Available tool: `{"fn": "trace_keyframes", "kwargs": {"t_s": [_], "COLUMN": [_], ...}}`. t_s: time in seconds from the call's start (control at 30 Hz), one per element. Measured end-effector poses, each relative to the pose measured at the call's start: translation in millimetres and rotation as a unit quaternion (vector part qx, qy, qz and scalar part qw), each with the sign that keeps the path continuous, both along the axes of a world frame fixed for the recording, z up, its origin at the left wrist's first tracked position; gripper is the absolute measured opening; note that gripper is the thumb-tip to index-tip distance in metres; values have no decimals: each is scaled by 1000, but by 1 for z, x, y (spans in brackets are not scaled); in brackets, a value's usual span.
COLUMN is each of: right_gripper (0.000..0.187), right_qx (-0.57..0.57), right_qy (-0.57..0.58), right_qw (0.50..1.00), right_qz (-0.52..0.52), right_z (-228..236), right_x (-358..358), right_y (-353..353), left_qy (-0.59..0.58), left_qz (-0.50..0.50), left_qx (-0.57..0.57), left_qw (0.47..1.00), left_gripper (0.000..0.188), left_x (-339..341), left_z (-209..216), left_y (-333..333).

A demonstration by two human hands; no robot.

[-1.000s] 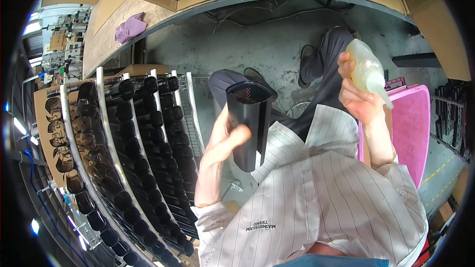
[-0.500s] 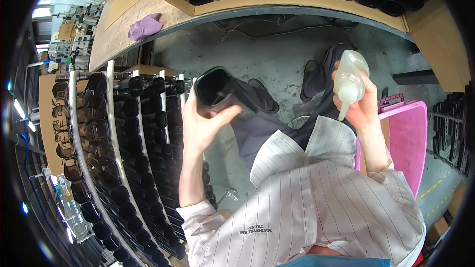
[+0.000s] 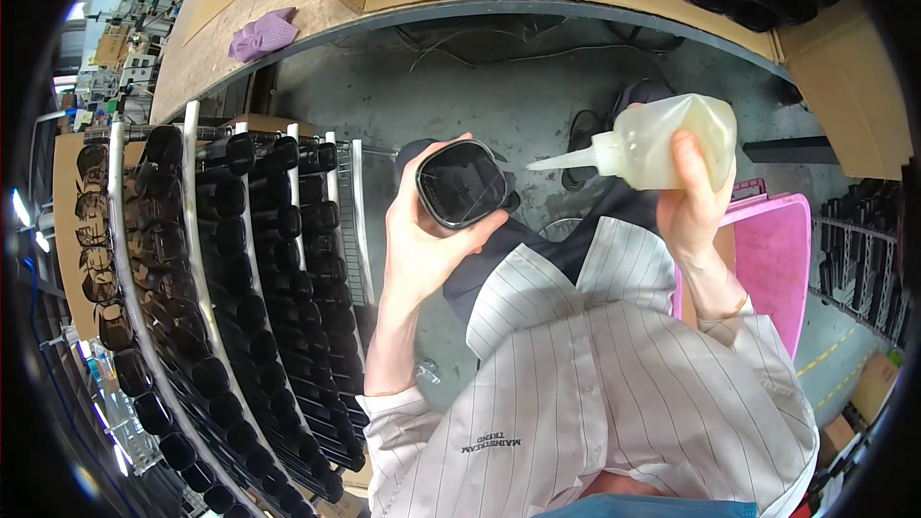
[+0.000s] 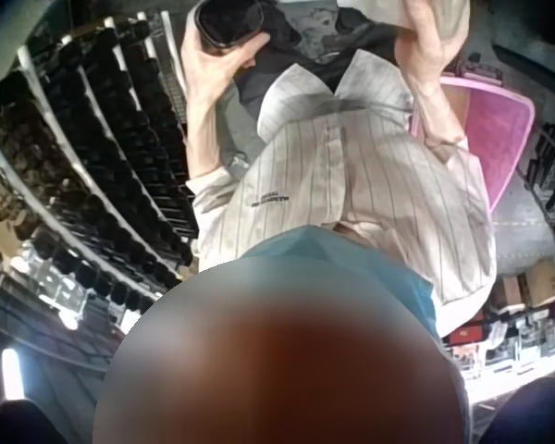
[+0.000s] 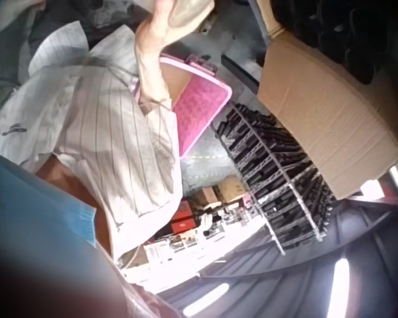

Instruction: The recorder is using a squeeze bottle to apply liquid lubricant into the interior of several black cylindrical parts stored in a rack.

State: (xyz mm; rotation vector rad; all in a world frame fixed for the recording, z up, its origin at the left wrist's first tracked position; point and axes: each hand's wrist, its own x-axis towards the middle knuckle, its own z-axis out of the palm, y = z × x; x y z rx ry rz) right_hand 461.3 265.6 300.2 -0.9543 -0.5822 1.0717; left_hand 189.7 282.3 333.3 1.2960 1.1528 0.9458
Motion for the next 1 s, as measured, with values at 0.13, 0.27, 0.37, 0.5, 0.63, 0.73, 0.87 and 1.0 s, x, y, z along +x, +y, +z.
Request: {"fn": "trace_keyframes", "kwargs": {"t_s": [0.13,0.27,0.37,0.5,0.63,0.73,0.87,1.0], "right_gripper": [44,45,44,44,46,48,50,48], "right_qx": [52,47,-17,40,92,21,-40,-51], "right_qy": [-96,-117,109,306,405,351,243,127], "right_qw": [994,992,994,940,883,923,967,990], "right_qz": [-28,-15,26,144,221,155,67,38], "right_z": [-1,4,14,12,3,0,0,4], "right_x": [-9,-11,-7,15,24,25,20,14], "right_y": [5,7,9,15,15,9,8,6], "left_qy": [70,119,128,-51,-290,-467,-423,-374], "left_qz": [-18,-39,3,34,4,-120,5,-21], "left_qx": [62,82,62,3,-36,8,-138,-113], "left_qw": [995,989,990,998,956,876,895,920], "left_gripper": [81,83,85,89,90,85,84,84], "left_x": [7,11,10,4,-9,-16,1,0], "left_z": [3,4,6,10,3,-8,5,-9], "left_y": [2,3,0,2,2,2,4,6]}}
